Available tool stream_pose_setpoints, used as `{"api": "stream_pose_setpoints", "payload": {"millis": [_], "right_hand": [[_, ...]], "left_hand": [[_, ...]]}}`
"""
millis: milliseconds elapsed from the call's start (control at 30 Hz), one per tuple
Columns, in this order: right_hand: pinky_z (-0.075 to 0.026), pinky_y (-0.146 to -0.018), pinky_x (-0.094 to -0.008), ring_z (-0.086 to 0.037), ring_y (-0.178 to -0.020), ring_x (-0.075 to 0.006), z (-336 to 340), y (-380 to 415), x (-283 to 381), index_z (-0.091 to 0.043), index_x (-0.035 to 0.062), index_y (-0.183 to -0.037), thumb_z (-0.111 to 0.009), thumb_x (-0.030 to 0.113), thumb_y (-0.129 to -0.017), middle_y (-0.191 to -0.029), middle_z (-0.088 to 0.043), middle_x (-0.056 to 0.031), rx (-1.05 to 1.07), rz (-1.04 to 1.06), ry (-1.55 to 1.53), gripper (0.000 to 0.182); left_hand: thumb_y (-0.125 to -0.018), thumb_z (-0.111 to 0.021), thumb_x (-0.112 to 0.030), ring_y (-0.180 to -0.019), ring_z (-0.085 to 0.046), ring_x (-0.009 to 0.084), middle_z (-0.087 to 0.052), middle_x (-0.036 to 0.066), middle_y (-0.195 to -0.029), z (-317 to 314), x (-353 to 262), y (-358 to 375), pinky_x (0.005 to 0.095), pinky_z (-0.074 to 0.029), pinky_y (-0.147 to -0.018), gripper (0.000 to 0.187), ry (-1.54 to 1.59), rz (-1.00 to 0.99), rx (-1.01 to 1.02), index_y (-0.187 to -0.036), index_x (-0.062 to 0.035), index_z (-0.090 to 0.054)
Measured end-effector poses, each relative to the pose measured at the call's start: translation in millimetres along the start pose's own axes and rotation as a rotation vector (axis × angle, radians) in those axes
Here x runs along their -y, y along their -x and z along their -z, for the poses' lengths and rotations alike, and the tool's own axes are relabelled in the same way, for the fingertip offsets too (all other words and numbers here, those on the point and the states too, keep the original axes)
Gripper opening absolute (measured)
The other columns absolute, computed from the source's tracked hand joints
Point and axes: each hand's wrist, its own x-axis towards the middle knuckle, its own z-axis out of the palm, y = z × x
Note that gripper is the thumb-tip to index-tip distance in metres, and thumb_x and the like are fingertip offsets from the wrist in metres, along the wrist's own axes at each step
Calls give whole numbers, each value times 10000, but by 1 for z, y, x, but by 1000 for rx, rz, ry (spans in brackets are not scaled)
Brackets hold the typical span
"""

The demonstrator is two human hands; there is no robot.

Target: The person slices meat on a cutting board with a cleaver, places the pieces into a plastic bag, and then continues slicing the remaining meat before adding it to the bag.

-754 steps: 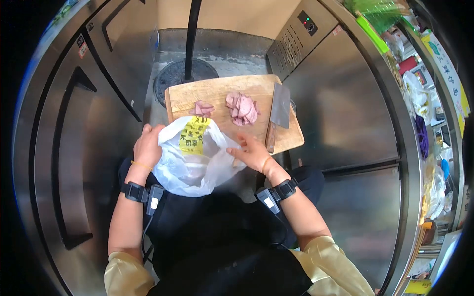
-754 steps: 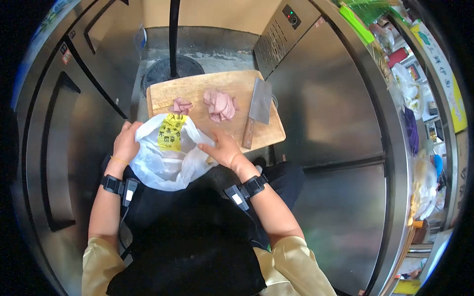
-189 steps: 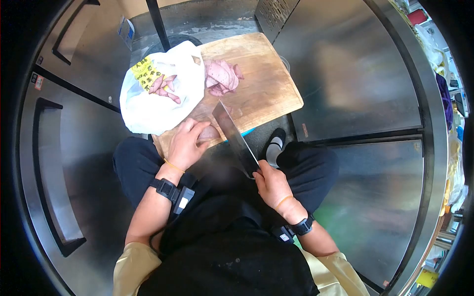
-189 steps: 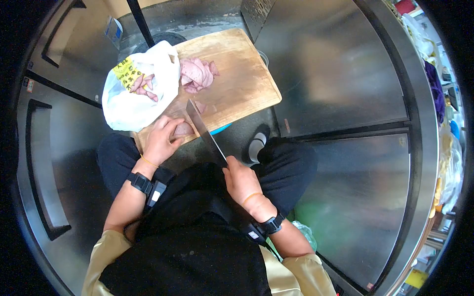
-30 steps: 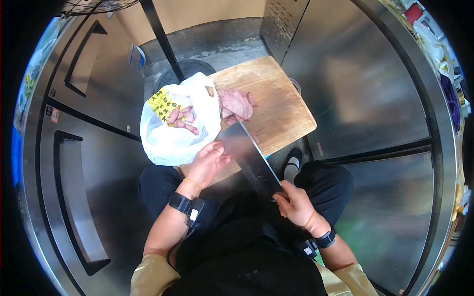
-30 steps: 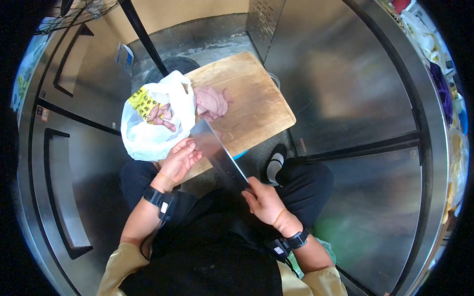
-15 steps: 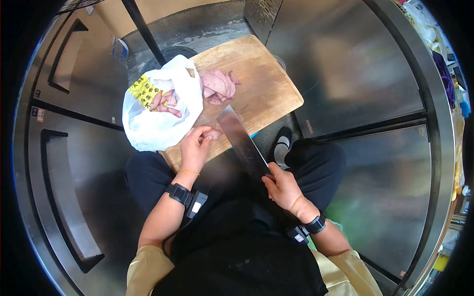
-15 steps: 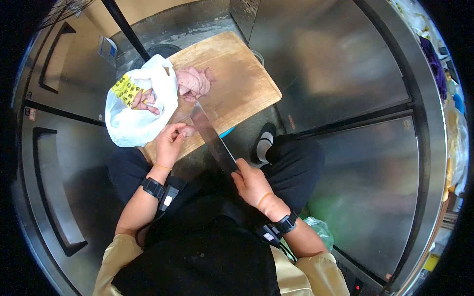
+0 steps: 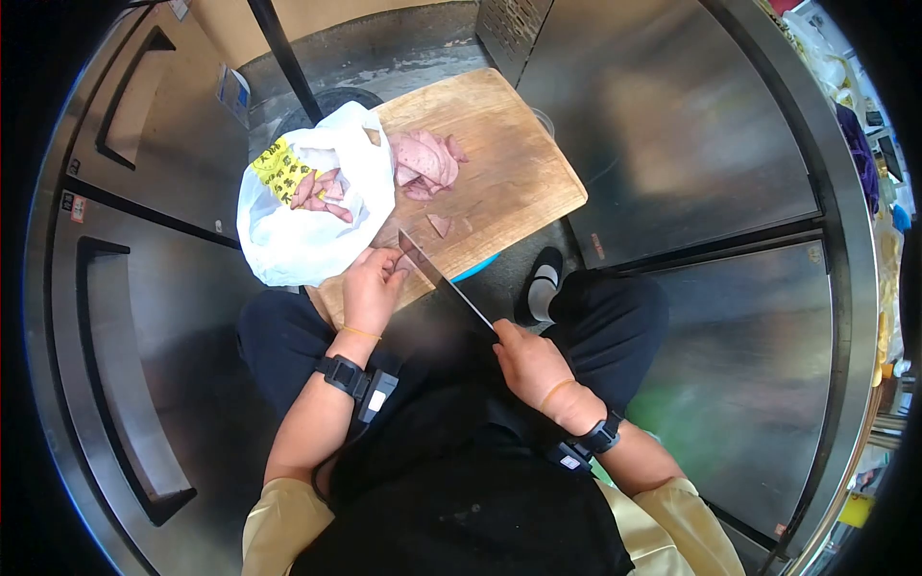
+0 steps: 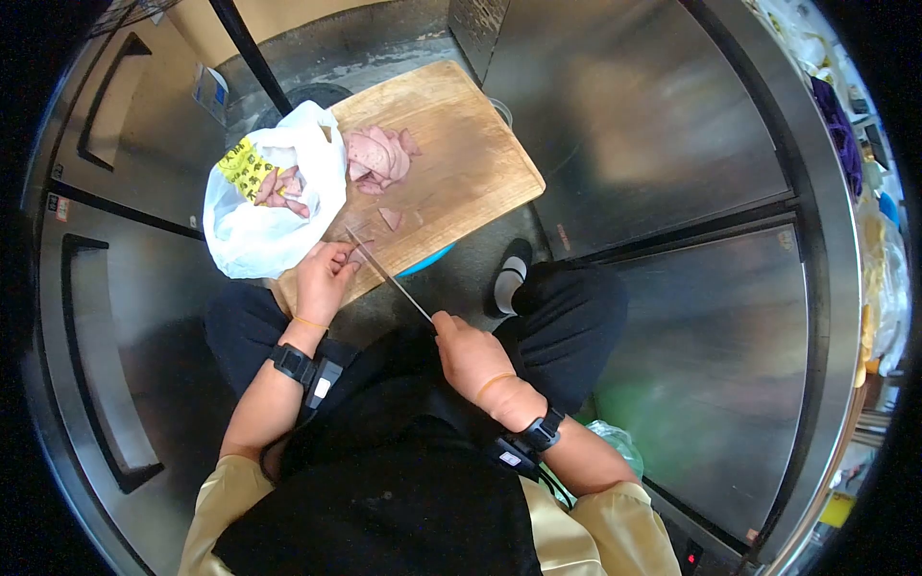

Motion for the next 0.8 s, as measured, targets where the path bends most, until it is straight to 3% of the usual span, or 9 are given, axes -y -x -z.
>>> {"api": "stream_pose_setpoints", "payload": {"millis": [233, 800], "right_hand": [[-525, -654, -505, -630, -765, -423, -3, -2, 1, -458, 54, -1014, -496, 43, -869, -893, -612, -203, 14, 9, 107, 150], [-512, -696, -507, -623, -813, -444, -8, -23, 5, -417, 22, -1041, -506, 5, -842, -916, -622, -237, 174, -63, 232, 219]], "left_hand": [[-691, -755, -12, -645, -582, 247, -567, 105, -757, -2, 5, 0, 347, -479, -598, 208, -22, 32, 25, -868, -32, -647], [-704, -746, -23, -670, -592, 226, -561, 100, -739, -2, 0, -4, 341, -465, -581, 170, -124, 110, 64, -788, -33, -598]]}}
